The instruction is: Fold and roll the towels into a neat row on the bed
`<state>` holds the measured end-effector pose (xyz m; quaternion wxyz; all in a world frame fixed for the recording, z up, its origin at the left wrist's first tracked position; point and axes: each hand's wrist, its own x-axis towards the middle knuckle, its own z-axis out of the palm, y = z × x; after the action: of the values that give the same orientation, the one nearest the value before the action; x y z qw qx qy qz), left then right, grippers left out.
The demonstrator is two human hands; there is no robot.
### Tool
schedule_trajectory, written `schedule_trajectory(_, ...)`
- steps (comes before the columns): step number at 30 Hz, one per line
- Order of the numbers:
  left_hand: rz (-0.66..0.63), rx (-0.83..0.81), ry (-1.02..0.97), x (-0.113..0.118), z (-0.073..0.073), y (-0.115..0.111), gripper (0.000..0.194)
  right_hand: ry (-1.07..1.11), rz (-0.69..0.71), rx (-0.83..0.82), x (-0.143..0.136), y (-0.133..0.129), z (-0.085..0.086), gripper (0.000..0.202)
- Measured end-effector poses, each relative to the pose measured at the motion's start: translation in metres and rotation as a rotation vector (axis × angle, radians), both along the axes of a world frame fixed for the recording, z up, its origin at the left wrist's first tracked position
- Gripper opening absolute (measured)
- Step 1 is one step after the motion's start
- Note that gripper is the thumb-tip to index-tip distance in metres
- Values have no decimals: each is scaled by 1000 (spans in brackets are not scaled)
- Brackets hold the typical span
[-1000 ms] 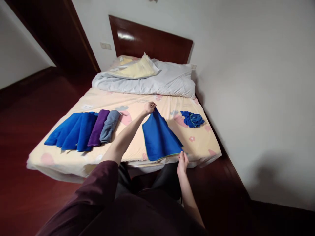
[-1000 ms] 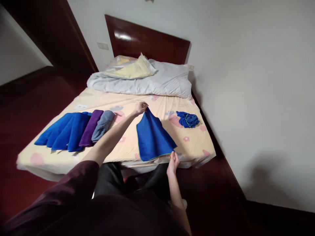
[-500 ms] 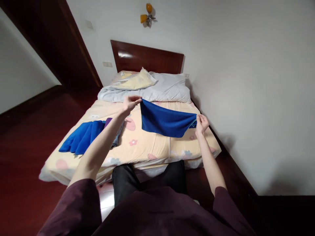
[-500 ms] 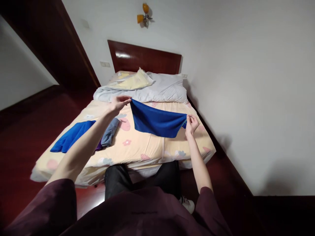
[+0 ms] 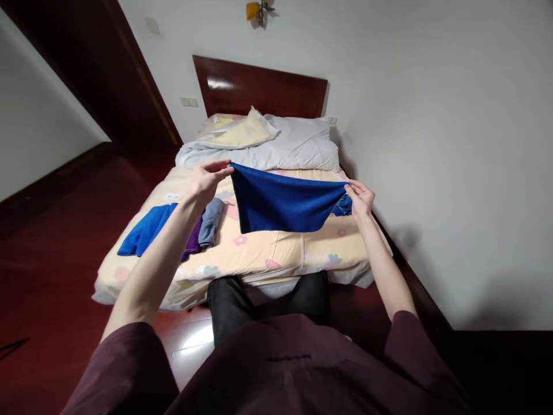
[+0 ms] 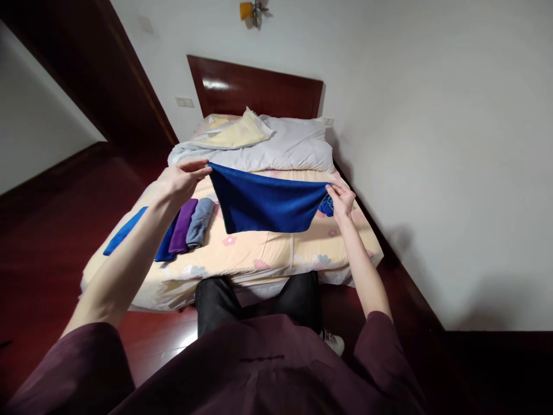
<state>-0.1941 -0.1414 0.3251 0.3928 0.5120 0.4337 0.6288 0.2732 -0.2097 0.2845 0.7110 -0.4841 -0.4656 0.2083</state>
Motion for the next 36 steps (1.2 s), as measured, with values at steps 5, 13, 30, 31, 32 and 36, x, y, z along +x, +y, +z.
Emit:
schedule_trajectory(5,-35,-103,-51,-11,-14,-35,55,28,49,-81,0,-25,-10,58)
schedule_trajectory(13,-104,-247,-114,-37,-51,-111,54,101,152,-321,2,-90,-20,59)
schedule_trajectory(30,64,-338,81,-38,-117,-29,55,109,231,-545,-31,1,-68,53)
schedule_trajectory(31,82,-301,76,-35,-117,-18,53,100,221,-523,-34,13,-69,52)
schedule_trajectory(32,95,-257,67,-33,-117,-7,52,92,210,-495,-37,23,-69,53)
schedule_trajectory(36,153,-67,40,-33,-120,13,55,59,159,-324,-39,47,-75,54)
